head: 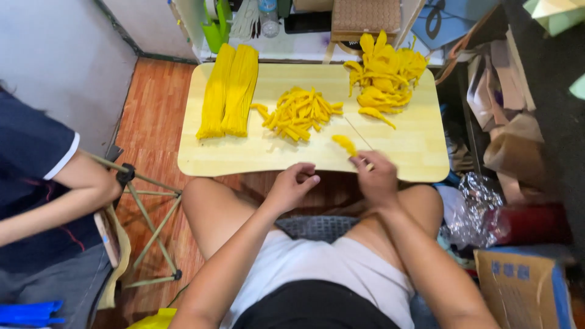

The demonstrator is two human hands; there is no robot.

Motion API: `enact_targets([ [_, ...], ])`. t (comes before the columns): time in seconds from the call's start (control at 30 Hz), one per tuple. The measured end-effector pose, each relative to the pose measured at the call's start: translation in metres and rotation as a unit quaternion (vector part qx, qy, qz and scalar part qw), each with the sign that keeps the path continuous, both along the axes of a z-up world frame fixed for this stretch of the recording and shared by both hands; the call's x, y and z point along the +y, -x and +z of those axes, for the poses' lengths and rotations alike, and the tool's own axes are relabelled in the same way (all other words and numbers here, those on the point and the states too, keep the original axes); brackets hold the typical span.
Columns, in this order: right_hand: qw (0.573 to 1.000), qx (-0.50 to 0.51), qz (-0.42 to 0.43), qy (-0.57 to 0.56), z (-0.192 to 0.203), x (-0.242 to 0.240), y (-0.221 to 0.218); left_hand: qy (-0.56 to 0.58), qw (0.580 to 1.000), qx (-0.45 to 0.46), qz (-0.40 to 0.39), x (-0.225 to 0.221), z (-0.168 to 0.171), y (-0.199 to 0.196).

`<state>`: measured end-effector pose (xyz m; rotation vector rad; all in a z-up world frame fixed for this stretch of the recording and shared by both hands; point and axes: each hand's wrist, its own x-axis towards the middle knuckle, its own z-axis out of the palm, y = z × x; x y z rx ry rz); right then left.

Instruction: Folding and twisting yellow fabric or paper strips into decorative shapes.

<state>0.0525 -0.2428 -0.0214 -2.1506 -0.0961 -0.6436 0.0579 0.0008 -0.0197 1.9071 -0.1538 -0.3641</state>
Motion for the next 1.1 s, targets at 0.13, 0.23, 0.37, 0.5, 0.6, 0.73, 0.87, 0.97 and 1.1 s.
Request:
enact_targets([
  [0.13,0.962,-0.167,-0.017,0.213,0.030,-0.065,-0.078,-0.024,0.999,0.025,0.008,0.013,-0.024,-0.026],
  [0.23,0.932,-0.200,-0.024,0.300,0.026,-0.097,-0.128,-0.011,0.998,0.043,0.033,0.025,-0.023,-0.029],
  [0.37,0.903,-0.067,-0.092,0.414,-0.025,-0.129,-0.176,0.018,0.995,0.059,0.077,0.035,-0.049,-0.037],
  [0.5,0.899,0.062,-0.134,0.411,-0.056,-0.125,-0.183,0.050,0.986,0.076,0.137,0.046,-0.062,-0.045],
  [0.6,0.922,-0.012,-0.120,0.368,-0.061,-0.095,-0.175,0.080,0.979,0.064,0.177,0.055,-0.074,-0.055],
  [0.73,0.976,0.028,0.017,0.214,-0.026,-0.004,-0.147,0.113,0.974,0.034,0.194,0.062,-0.058,-0.071],
  [0.87,0.989,0.044,0.107,0.090,-0.046,0.057,-0.138,0.120,0.973,0.019,0.195,0.069,-0.060,-0.089],
  [0.97,0.989,0.054,0.120,0.062,-0.048,0.092,-0.130,0.122,0.973,0.010,0.196,0.072,-0.067,-0.089],
  [1.1,0.991,0.054,0.085,0.092,-0.037,0.123,-0.139,0.069,0.978,0.000,0.196,0.076,-0.062,-0.080],
])
